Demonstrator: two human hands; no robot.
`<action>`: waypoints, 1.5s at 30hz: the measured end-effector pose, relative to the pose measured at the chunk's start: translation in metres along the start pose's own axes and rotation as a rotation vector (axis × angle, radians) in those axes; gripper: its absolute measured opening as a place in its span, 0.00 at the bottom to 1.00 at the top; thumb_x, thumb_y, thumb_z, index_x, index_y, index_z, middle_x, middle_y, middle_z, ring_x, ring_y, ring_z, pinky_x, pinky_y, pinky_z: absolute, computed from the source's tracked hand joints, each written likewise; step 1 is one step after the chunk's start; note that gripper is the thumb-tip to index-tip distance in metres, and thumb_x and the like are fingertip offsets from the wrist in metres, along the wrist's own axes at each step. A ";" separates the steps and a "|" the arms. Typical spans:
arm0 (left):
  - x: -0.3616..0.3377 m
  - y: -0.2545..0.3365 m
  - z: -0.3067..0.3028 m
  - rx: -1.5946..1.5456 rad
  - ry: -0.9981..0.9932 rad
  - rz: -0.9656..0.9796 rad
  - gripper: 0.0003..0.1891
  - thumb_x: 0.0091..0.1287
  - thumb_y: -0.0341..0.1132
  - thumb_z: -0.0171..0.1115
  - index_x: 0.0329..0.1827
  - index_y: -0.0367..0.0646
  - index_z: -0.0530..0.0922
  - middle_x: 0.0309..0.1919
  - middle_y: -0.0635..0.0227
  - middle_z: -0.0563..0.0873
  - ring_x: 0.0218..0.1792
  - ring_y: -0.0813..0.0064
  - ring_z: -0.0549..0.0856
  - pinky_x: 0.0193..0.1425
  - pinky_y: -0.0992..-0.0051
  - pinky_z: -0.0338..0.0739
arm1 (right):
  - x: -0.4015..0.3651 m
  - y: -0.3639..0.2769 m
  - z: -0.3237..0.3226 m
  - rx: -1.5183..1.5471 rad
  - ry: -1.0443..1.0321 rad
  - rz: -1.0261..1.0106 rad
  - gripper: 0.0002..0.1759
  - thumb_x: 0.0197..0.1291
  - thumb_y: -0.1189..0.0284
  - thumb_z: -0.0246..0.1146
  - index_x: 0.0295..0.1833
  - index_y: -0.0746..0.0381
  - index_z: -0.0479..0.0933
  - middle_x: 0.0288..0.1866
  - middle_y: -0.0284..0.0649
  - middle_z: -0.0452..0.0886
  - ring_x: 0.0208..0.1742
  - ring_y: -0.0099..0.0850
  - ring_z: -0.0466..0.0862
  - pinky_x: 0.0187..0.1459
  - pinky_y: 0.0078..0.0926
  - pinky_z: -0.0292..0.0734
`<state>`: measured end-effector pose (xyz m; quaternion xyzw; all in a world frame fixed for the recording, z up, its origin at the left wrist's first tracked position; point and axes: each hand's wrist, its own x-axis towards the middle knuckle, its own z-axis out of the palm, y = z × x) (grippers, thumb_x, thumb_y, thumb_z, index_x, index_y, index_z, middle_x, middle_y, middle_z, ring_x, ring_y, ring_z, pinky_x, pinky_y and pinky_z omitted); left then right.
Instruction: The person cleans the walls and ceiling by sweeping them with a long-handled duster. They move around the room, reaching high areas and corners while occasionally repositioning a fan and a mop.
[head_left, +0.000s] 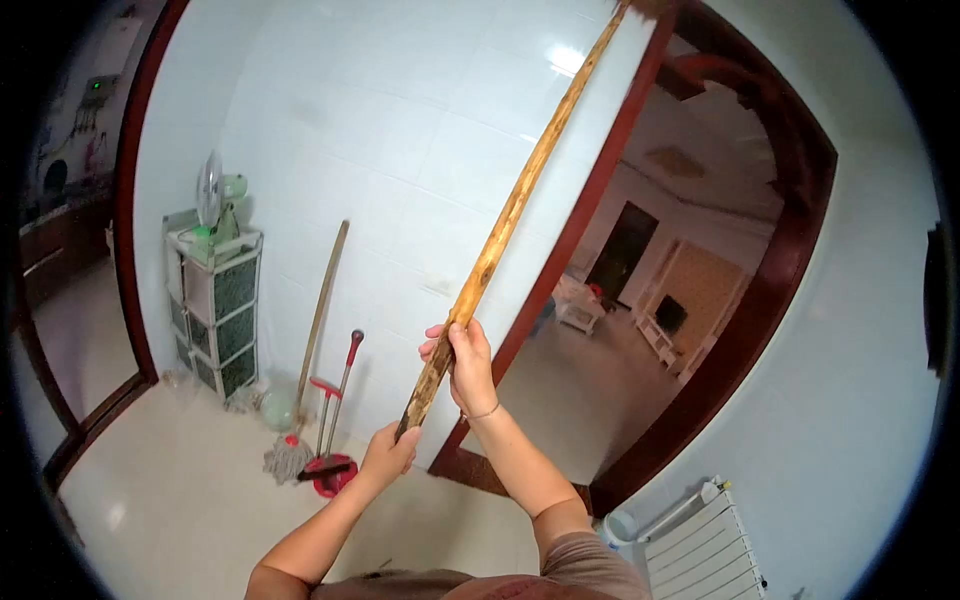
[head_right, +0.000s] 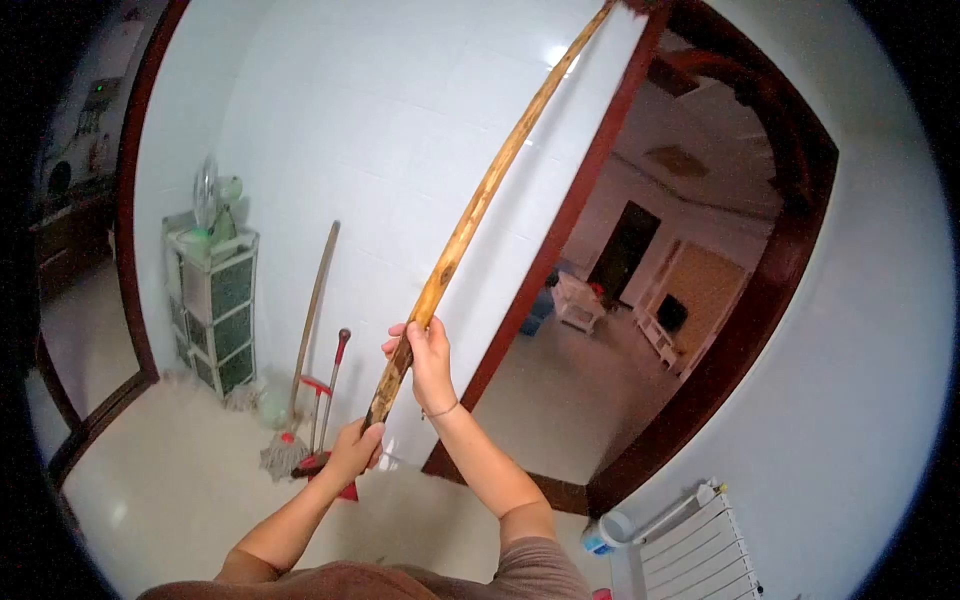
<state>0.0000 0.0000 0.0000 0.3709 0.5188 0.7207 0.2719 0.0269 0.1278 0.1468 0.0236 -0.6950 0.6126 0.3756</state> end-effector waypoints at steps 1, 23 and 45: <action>0.003 0.003 0.003 -0.028 0.000 0.030 0.12 0.66 0.42 0.53 0.32 0.41 0.71 0.14 0.74 0.71 0.13 0.82 0.70 0.15 0.80 0.63 | 0.001 -0.001 -0.001 0.018 0.026 -0.023 0.19 0.67 0.62 0.49 0.55 0.65 0.62 0.38 0.45 0.77 0.33 0.32 0.81 0.39 0.33 0.80; -0.036 0.036 -0.024 0.595 0.430 0.323 0.16 0.55 0.41 0.67 0.34 0.40 0.70 0.18 0.58 0.78 0.22 0.59 0.80 0.27 0.68 0.73 | 0.006 -0.025 0.018 0.659 -0.236 0.035 0.20 0.68 0.66 0.40 0.60 0.65 0.63 0.37 0.44 0.74 0.36 0.37 0.73 0.45 0.41 0.69; -0.029 0.027 -0.026 0.495 0.400 0.260 0.13 0.57 0.40 0.65 0.35 0.39 0.75 0.21 0.59 0.80 0.25 0.60 0.80 0.30 0.68 0.72 | 0.012 -0.024 0.004 0.406 -0.240 0.105 0.24 0.66 0.66 0.44 0.64 0.66 0.60 0.58 0.51 0.68 0.59 0.43 0.70 0.59 0.47 0.65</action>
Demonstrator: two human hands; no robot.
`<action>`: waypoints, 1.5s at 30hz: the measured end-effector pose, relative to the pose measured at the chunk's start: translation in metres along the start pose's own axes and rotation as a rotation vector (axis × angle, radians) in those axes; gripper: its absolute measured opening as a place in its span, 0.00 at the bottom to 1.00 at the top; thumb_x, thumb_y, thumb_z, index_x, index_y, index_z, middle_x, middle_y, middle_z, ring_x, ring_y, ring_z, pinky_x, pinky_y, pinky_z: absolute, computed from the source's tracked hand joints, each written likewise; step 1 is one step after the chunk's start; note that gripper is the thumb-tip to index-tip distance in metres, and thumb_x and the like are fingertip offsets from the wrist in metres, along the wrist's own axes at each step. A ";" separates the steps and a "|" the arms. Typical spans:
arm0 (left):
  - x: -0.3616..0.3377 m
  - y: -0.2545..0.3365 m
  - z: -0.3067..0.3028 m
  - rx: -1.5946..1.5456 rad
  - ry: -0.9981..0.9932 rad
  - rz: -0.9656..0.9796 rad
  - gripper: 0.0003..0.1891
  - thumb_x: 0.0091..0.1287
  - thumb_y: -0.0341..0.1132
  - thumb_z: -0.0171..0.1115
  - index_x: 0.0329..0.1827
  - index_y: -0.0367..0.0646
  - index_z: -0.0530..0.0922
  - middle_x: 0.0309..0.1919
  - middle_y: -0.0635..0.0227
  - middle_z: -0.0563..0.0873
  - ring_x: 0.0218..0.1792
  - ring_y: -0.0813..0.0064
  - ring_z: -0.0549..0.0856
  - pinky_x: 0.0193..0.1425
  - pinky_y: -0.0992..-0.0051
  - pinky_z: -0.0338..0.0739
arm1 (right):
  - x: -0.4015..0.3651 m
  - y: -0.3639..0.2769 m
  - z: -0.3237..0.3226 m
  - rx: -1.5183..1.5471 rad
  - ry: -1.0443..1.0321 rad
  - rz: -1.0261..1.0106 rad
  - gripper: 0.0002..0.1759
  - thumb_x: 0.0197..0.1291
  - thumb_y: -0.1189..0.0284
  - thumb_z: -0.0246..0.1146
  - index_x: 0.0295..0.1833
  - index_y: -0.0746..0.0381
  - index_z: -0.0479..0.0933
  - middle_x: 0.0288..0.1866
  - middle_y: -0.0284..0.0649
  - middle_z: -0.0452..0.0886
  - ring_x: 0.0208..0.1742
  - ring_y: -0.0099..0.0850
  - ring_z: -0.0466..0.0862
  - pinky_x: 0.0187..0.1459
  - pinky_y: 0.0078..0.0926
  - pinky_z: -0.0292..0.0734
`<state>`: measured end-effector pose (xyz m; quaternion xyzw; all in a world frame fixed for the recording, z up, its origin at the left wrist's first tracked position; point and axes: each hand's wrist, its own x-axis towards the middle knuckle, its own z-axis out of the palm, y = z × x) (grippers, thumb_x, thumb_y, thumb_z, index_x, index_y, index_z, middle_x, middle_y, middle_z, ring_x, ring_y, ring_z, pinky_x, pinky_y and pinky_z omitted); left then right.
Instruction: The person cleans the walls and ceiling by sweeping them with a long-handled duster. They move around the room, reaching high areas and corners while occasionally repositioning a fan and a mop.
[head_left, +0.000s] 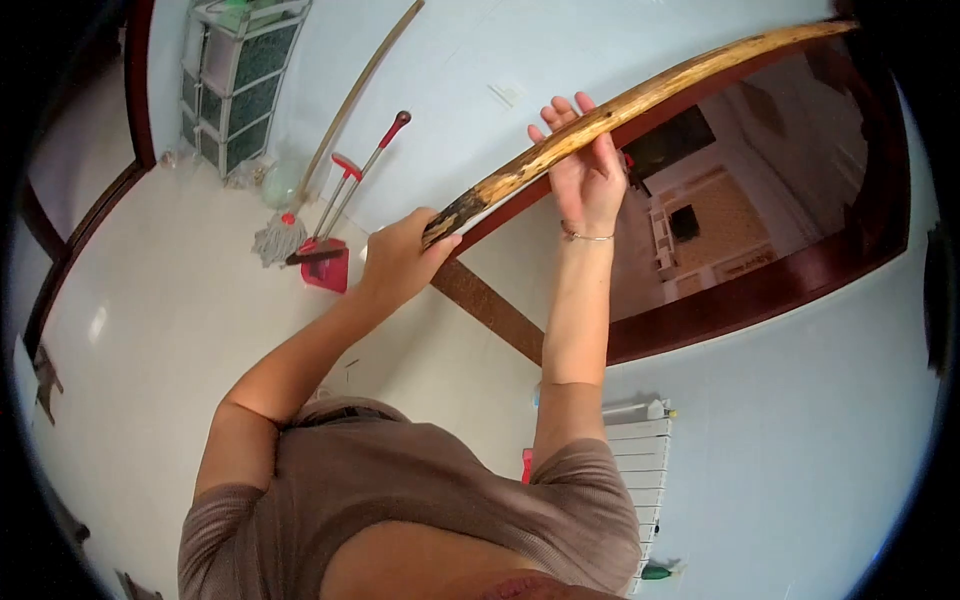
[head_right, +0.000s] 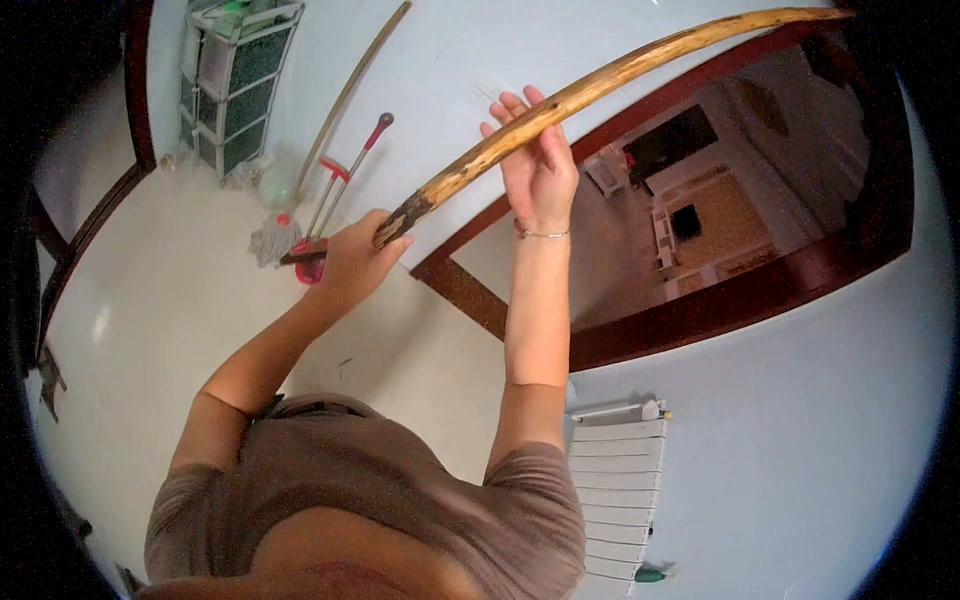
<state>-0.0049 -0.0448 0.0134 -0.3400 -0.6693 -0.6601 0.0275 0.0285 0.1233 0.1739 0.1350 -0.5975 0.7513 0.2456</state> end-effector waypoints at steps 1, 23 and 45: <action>0.000 0.001 0.000 0.005 -0.018 -0.024 0.14 0.56 0.42 0.65 0.35 0.40 0.76 0.22 0.60 0.81 0.26 0.59 0.81 0.31 0.67 0.74 | 0.001 0.000 -0.004 -0.005 -0.028 0.009 0.25 0.67 0.63 0.44 0.65 0.66 0.59 0.62 0.55 0.64 0.63 0.46 0.66 0.62 0.51 0.62; -0.001 -0.004 0.013 -0.115 -0.089 -0.029 0.13 0.58 0.40 0.63 0.32 0.38 0.74 0.17 0.60 0.76 0.20 0.63 0.75 0.28 0.70 0.70 | 0.036 -0.036 -0.023 -0.703 0.344 -0.474 0.18 0.68 0.62 0.47 0.31 0.64 0.69 0.27 0.34 0.71 0.31 0.22 0.72 0.37 0.22 0.69; -0.004 0.004 -0.001 -0.499 -0.402 -0.224 0.14 0.63 0.40 0.59 0.29 0.37 0.72 0.19 0.76 0.68 0.24 0.85 0.67 0.27 0.78 0.62 | 0.096 -0.027 -0.011 0.510 -0.233 0.018 0.17 0.64 0.62 0.50 0.54 0.57 0.70 0.39 0.40 0.75 0.42 0.35 0.75 0.49 0.46 0.72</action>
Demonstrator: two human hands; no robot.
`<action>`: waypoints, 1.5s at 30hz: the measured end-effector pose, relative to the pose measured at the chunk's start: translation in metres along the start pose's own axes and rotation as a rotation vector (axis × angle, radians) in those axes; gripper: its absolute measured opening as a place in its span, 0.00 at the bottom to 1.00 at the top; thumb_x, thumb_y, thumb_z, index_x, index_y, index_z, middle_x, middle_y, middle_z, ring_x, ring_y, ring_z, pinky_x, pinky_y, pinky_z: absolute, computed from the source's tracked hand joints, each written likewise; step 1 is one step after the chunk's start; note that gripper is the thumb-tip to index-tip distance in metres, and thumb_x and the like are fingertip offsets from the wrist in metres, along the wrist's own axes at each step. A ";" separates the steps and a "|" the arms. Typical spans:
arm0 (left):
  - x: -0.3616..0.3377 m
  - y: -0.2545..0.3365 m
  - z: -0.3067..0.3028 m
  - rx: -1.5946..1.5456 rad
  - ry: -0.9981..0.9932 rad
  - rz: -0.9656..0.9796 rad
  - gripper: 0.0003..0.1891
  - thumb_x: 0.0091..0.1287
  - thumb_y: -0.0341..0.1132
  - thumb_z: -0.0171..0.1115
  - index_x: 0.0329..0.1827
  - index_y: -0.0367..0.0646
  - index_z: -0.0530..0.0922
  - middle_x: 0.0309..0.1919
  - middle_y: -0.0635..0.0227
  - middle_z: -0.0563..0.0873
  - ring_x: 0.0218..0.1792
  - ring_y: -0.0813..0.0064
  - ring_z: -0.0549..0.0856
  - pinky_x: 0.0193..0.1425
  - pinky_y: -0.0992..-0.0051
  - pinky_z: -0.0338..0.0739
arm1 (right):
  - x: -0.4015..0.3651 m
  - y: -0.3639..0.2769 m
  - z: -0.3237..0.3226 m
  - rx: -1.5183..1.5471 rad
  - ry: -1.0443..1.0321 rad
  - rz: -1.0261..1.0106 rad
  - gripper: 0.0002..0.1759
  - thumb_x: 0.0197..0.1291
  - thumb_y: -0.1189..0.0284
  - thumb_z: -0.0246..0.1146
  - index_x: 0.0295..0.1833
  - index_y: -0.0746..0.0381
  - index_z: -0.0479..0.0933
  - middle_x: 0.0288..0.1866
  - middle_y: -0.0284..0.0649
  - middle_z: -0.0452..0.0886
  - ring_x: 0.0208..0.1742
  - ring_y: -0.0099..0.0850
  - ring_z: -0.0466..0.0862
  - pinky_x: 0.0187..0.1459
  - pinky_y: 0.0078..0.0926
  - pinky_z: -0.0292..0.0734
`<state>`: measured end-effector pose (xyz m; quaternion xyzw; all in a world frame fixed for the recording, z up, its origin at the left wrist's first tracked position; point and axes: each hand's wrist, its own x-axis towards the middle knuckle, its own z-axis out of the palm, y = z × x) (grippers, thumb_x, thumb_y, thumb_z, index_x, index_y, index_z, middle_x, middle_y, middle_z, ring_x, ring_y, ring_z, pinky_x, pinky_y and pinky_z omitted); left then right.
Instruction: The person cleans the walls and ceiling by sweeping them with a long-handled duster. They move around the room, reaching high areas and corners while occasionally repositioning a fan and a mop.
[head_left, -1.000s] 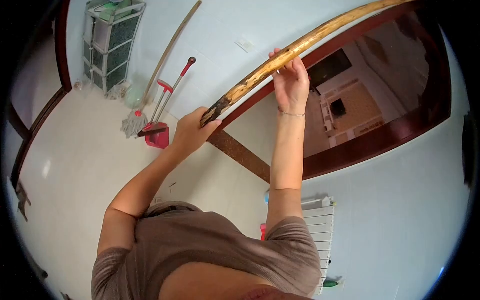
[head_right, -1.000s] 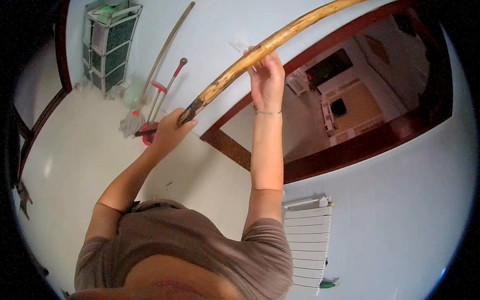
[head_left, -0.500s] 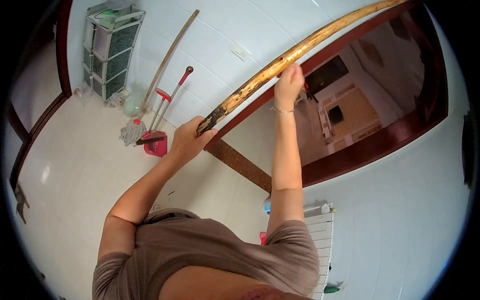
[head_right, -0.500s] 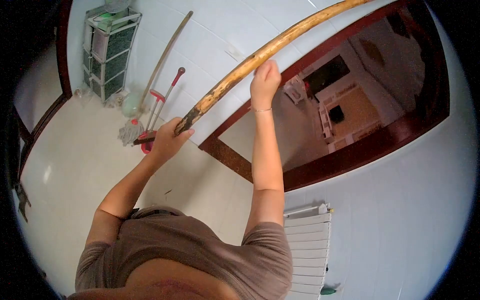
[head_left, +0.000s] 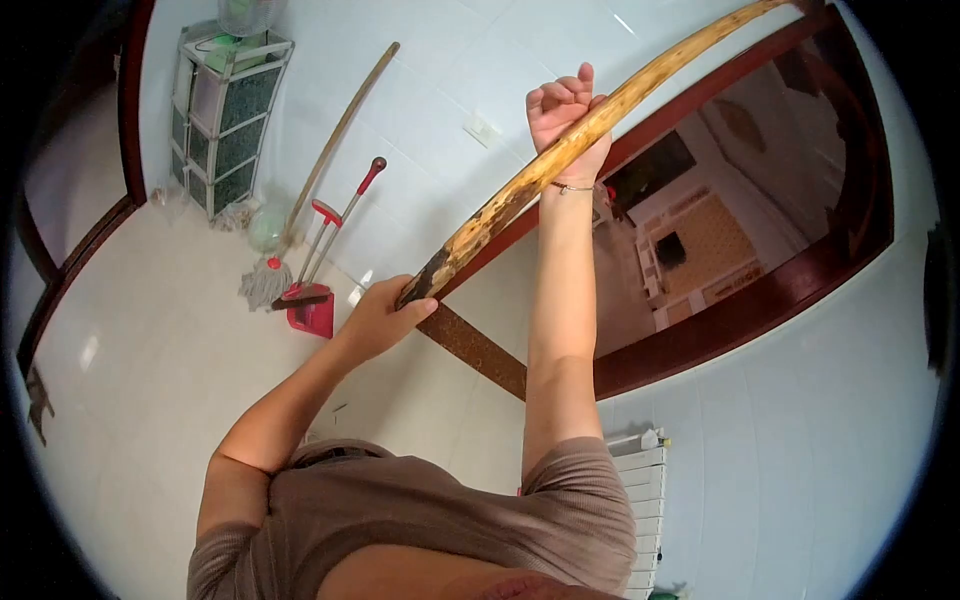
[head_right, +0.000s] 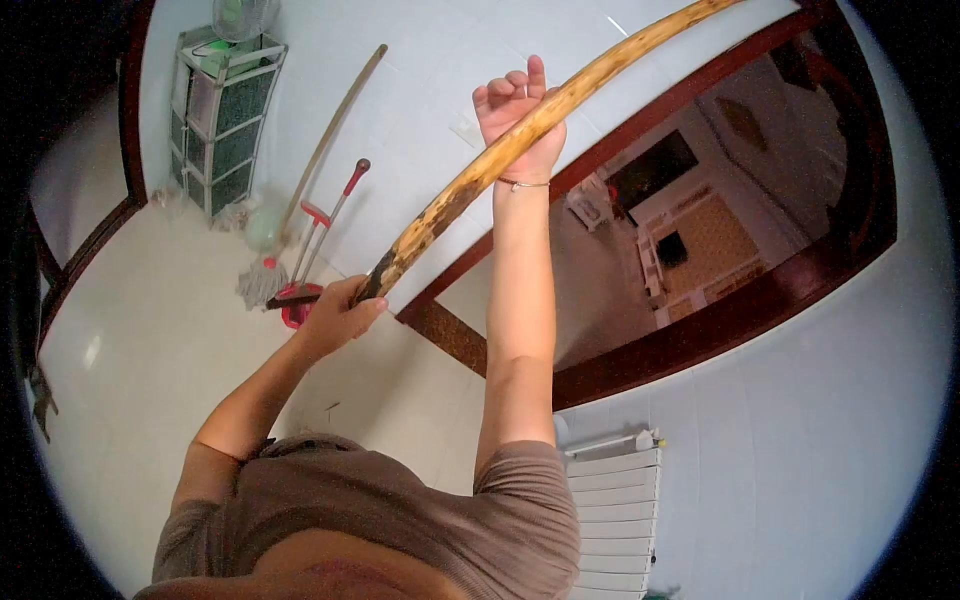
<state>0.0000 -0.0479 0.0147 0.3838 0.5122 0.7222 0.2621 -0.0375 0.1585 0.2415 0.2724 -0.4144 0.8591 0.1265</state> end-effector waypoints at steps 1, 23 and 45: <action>0.000 0.001 0.000 -0.028 -0.019 -0.008 0.14 0.63 0.40 0.59 0.29 0.38 0.72 0.19 0.76 0.68 0.23 0.85 0.67 0.25 0.79 0.62 | 0.004 0.000 0.000 0.091 -0.121 0.000 0.15 0.63 0.62 0.52 0.51 0.57 0.72 0.37 0.37 0.76 0.41 0.34 0.74 0.49 0.46 0.72; -0.009 0.013 0.001 -0.265 -0.115 -0.116 0.11 0.64 0.37 0.56 0.26 0.43 0.69 0.16 0.75 0.70 0.16 0.85 0.68 0.17 0.82 0.57 | -0.106 0.038 -0.049 -1.495 0.451 -0.061 0.10 0.62 0.71 0.52 0.41 0.67 0.72 0.34 0.42 0.78 0.35 0.38 0.78 0.45 0.33 0.75; -0.013 -0.067 0.036 -0.512 -0.374 -0.176 0.12 0.68 0.41 0.51 0.32 0.42 0.70 0.18 0.71 0.72 0.16 0.79 0.70 0.20 0.80 0.64 | -0.164 0.082 0.018 -0.982 0.660 -0.150 0.20 0.64 0.73 0.51 0.59 0.69 0.58 0.25 0.37 0.71 0.21 0.25 0.74 0.24 0.22 0.72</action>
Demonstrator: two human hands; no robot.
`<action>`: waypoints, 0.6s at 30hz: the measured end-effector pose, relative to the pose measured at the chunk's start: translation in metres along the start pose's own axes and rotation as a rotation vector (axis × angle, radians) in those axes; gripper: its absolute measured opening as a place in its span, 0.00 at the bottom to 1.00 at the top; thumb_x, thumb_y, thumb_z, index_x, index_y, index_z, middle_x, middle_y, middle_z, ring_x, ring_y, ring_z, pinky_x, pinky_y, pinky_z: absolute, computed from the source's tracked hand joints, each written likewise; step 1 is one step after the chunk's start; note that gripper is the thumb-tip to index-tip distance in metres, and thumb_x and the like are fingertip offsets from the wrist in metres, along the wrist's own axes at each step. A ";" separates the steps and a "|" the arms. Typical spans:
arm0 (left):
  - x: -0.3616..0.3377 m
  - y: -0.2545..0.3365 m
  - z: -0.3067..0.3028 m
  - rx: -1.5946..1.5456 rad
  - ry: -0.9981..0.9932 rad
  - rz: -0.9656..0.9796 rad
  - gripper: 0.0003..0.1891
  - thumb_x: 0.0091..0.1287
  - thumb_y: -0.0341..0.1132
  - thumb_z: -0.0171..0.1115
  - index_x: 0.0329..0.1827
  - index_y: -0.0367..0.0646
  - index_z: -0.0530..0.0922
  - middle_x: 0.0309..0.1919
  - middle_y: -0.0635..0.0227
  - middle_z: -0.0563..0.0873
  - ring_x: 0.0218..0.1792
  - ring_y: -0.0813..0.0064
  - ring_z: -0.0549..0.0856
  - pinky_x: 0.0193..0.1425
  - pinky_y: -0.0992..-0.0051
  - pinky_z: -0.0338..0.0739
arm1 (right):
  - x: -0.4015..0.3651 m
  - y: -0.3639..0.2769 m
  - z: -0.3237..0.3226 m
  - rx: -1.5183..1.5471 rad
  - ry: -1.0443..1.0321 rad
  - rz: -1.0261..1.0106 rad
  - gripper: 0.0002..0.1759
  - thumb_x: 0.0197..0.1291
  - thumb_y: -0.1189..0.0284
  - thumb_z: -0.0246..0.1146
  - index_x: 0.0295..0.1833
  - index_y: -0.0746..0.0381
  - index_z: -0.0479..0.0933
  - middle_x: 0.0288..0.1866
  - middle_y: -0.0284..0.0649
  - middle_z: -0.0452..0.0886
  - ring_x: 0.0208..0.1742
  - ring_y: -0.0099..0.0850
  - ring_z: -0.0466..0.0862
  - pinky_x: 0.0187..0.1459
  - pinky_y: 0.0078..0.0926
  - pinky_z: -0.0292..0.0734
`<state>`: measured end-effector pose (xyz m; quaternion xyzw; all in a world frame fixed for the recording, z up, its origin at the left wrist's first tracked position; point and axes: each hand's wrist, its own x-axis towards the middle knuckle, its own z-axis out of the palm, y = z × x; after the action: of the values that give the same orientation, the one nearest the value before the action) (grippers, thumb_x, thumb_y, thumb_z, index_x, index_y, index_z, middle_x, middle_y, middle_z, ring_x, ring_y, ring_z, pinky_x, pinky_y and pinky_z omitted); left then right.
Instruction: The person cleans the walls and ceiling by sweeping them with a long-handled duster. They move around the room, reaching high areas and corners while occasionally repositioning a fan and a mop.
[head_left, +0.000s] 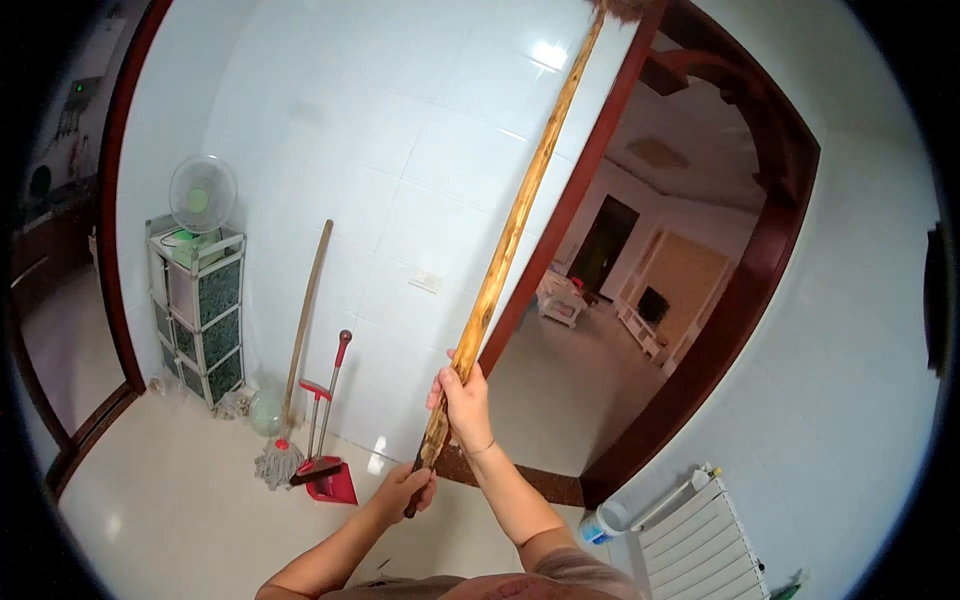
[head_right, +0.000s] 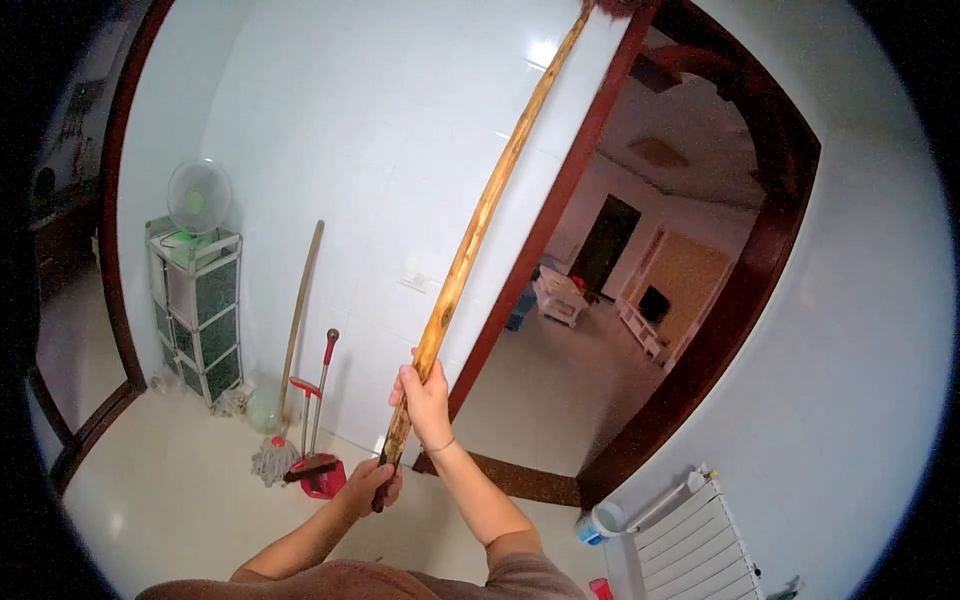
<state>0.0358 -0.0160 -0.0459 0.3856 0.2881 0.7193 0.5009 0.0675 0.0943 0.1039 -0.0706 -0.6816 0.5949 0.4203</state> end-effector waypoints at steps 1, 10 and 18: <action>0.004 -0.001 0.001 0.017 0.018 -0.030 0.12 0.68 0.42 0.50 0.34 0.42 0.70 0.18 0.71 0.72 0.16 0.79 0.70 0.20 0.81 0.64 | 0.003 0.000 -0.003 0.004 -0.005 0.003 0.20 0.64 0.73 0.51 0.58 0.69 0.59 0.25 0.37 0.71 0.20 0.25 0.74 0.23 0.21 0.72; 0.119 0.074 0.009 0.112 0.056 0.117 0.15 0.69 0.47 0.49 0.34 0.44 0.70 0.18 0.73 0.72 0.15 0.81 0.69 0.17 0.81 0.62 | 0.132 -0.040 -0.021 0.013 -0.084 -0.148 0.14 0.64 0.70 0.53 0.49 0.68 0.63 0.25 0.37 0.71 0.17 0.25 0.74 0.18 0.21 0.72; 0.261 0.195 0.045 0.208 0.021 0.226 0.19 0.68 0.53 0.50 0.31 0.46 0.69 0.16 0.74 0.72 0.13 0.83 0.69 0.14 0.81 0.63 | 0.299 -0.138 -0.046 -0.092 -0.172 -0.204 0.11 0.61 0.67 0.54 0.34 0.65 0.65 0.22 0.37 0.72 0.17 0.29 0.76 0.18 0.28 0.75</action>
<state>-0.0763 0.1665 0.2039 0.4576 0.3211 0.7415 0.3711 -0.0369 0.2678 0.3670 0.0311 -0.7454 0.5210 0.4147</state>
